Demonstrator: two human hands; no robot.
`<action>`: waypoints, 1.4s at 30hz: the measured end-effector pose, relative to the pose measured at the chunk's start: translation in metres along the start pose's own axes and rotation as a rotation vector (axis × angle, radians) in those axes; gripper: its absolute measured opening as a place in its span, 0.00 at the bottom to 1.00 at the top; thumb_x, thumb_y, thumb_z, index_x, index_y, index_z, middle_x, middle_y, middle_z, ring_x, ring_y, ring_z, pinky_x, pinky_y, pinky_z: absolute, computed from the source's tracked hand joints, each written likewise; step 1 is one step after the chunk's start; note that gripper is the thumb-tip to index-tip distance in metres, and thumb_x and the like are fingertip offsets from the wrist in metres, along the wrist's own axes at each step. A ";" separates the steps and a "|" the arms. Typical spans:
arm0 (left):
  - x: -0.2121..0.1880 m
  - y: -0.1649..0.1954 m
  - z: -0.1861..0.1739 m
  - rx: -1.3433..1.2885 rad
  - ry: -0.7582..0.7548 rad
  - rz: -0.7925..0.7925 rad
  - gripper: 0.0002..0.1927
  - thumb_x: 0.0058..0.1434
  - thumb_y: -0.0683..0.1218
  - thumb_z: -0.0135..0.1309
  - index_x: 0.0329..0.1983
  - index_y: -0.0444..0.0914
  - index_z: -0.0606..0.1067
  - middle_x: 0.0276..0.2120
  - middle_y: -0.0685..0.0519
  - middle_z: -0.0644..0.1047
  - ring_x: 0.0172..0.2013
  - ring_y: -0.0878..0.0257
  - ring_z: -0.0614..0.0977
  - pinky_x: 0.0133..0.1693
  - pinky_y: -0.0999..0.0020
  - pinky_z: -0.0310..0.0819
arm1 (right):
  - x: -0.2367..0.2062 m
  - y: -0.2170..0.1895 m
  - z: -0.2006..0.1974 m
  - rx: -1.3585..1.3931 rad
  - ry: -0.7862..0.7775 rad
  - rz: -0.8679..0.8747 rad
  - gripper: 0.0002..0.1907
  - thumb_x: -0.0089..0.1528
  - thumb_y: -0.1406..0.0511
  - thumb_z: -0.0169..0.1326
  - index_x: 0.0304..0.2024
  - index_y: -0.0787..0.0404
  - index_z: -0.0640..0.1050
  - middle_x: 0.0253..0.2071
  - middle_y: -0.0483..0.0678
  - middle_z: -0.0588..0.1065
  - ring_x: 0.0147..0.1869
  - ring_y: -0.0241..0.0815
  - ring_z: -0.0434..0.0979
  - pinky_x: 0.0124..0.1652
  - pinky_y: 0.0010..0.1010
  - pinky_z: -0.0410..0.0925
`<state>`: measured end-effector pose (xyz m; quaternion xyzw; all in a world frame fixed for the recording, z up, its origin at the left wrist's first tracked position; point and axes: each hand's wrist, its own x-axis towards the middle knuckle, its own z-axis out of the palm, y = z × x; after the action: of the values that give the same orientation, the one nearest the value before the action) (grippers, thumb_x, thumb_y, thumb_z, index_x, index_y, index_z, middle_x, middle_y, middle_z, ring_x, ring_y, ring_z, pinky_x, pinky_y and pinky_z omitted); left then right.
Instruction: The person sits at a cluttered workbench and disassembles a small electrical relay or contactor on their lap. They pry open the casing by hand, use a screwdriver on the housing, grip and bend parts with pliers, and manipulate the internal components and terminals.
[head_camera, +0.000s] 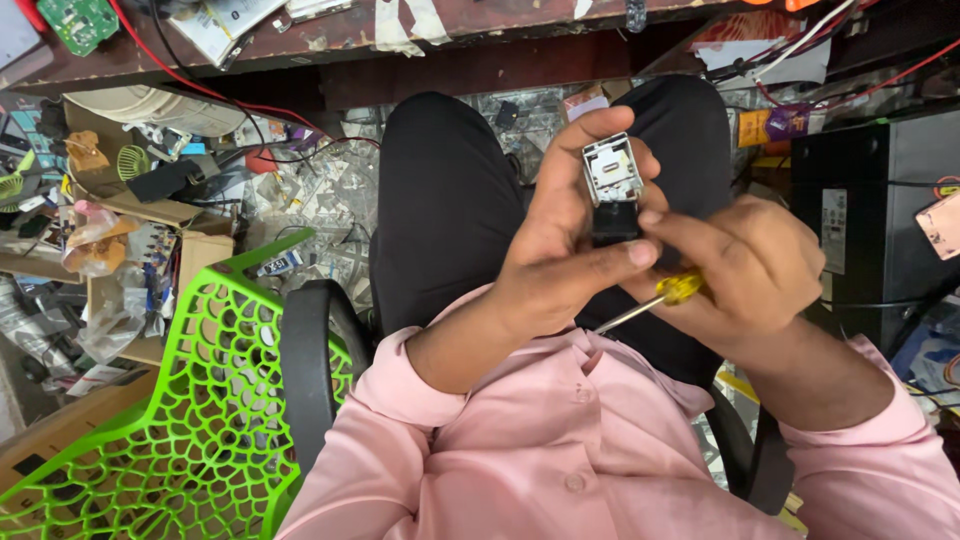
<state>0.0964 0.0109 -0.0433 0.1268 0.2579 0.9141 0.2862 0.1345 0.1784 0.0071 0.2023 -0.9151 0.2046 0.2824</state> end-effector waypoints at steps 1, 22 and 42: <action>0.000 -0.001 0.001 0.000 0.002 -0.010 0.41 0.67 0.29 0.57 0.76 0.43 0.52 0.53 0.51 0.65 0.47 0.65 0.72 0.53 0.72 0.71 | 0.000 0.001 -0.002 -0.016 -0.006 -0.032 0.17 0.57 0.65 0.72 0.44 0.63 0.80 0.28 0.44 0.69 0.28 0.44 0.70 0.29 0.34 0.66; 0.013 0.008 -0.002 -0.310 -0.068 -0.061 0.31 0.79 0.38 0.45 0.80 0.42 0.49 0.72 0.41 0.56 0.75 0.47 0.54 0.75 0.58 0.46 | -0.032 0.028 0.014 1.050 0.383 0.654 0.26 0.65 0.53 0.60 0.51 0.70 0.74 0.31 0.46 0.68 0.22 0.28 0.61 0.24 0.21 0.57; 0.018 -0.016 -0.012 0.078 -0.012 0.033 0.28 0.74 0.29 0.56 0.74 0.33 0.64 0.63 0.36 0.74 0.59 0.50 0.81 0.61 0.59 0.78 | -0.023 0.065 -0.009 1.852 0.294 1.282 0.21 0.69 0.53 0.51 0.50 0.63 0.78 0.31 0.44 0.69 0.21 0.30 0.57 0.28 0.22 0.53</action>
<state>0.0851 0.0277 -0.0606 0.1477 0.2895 0.9071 0.2673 0.1246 0.2427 -0.0170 -0.1984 -0.3045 0.9312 -0.0278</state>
